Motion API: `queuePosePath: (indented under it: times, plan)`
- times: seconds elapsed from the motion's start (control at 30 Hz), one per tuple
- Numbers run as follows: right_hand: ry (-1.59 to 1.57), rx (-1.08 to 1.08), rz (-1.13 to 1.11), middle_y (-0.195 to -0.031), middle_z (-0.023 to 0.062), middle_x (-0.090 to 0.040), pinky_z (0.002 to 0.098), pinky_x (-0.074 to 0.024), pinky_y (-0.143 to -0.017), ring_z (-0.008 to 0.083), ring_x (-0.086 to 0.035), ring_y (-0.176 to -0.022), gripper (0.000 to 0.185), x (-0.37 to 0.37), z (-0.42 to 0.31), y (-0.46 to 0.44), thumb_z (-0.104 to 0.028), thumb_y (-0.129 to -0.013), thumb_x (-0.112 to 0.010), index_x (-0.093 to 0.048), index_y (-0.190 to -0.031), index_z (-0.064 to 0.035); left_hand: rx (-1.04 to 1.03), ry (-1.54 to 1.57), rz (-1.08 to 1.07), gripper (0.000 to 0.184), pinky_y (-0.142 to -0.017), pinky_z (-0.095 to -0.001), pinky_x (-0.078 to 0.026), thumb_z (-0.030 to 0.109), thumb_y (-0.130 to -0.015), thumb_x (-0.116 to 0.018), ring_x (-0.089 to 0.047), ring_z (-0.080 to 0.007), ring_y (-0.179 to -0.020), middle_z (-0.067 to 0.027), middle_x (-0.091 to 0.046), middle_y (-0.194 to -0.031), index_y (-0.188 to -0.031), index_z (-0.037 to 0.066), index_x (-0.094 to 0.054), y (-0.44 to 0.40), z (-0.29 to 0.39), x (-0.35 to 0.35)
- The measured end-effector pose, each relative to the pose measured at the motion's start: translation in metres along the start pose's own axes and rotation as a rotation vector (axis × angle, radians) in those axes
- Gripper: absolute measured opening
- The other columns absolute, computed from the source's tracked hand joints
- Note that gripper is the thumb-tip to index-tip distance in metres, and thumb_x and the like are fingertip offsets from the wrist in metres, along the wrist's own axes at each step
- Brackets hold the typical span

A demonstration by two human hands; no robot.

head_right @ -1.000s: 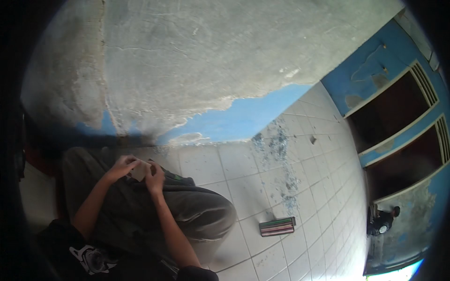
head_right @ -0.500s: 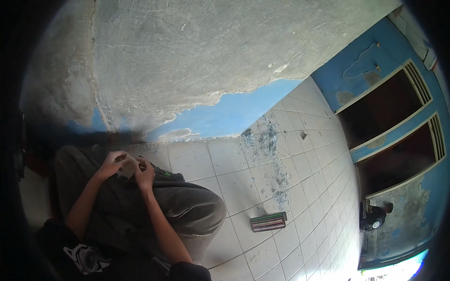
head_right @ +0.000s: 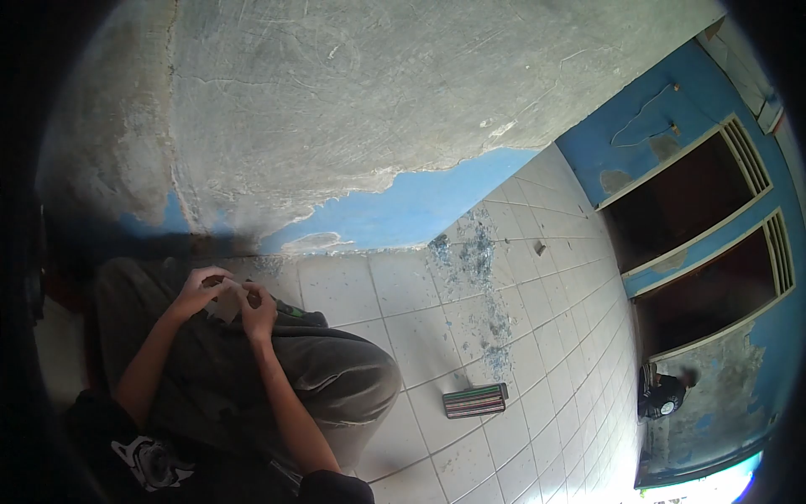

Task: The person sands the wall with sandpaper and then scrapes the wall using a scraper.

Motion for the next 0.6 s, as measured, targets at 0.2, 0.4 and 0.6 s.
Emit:
queuePosePath:
  times: [0.2,0.4,0.6]
  plan:
    - [0.079,0.005,-0.002,-0.093,0.0099,-0.064,0.0251,-0.0472,-0.079,0.0144,-0.061,-0.088,0.028,-0.0015,0.0013,0.0000,-0.010,-0.079,-0.065,-0.058,-0.103,0.0024,-0.010,0.052,0.021,0.019,-0.065,-0.0232,-0.047,0.005,-0.077,-0.063,-0.060,-0.0106,-0.078,-0.0041,-0.062,-0.087,-0.095,-0.002,-0.062,0.0006,-0.0026,0.0033]
    - [-0.022,-0.092,0.007,-0.096,0.0122,-0.063,0.0257,-0.0464,-0.081,0.0154,-0.060,-0.090,0.032,-0.0026,0.0001,0.0007,-0.016,-0.083,-0.062,-0.056,-0.108,0.0033,-0.042,0.048,0.035,0.021,-0.071,-0.0256,-0.049,0.001,-0.074,-0.063,-0.060,-0.0134,-0.084,-0.0062,-0.062,-0.091,-0.095,-0.001,-0.062,0.0004,-0.0017,0.0050]
    - [-0.031,-0.062,-0.018,-0.093,0.0108,-0.064,0.0238,-0.0468,-0.077,0.0139,-0.061,-0.086,0.030,-0.0009,0.0020,-0.0018,-0.014,-0.083,-0.063,-0.056,-0.107,0.0034,-0.085,0.014,0.038,0.023,-0.072,-0.0262,-0.050,0.000,-0.072,-0.064,-0.059,-0.0143,-0.086,-0.0070,-0.062,-0.092,-0.096,0.000,-0.062,-0.0015,-0.0052,0.0067]
Point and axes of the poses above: each hand's wrist, its own y-axis away from the middle knuckle, its own x-axis out of the back of the hand, z = x × y, the point moved 5 cm from there along -y, towards the middle knuckle
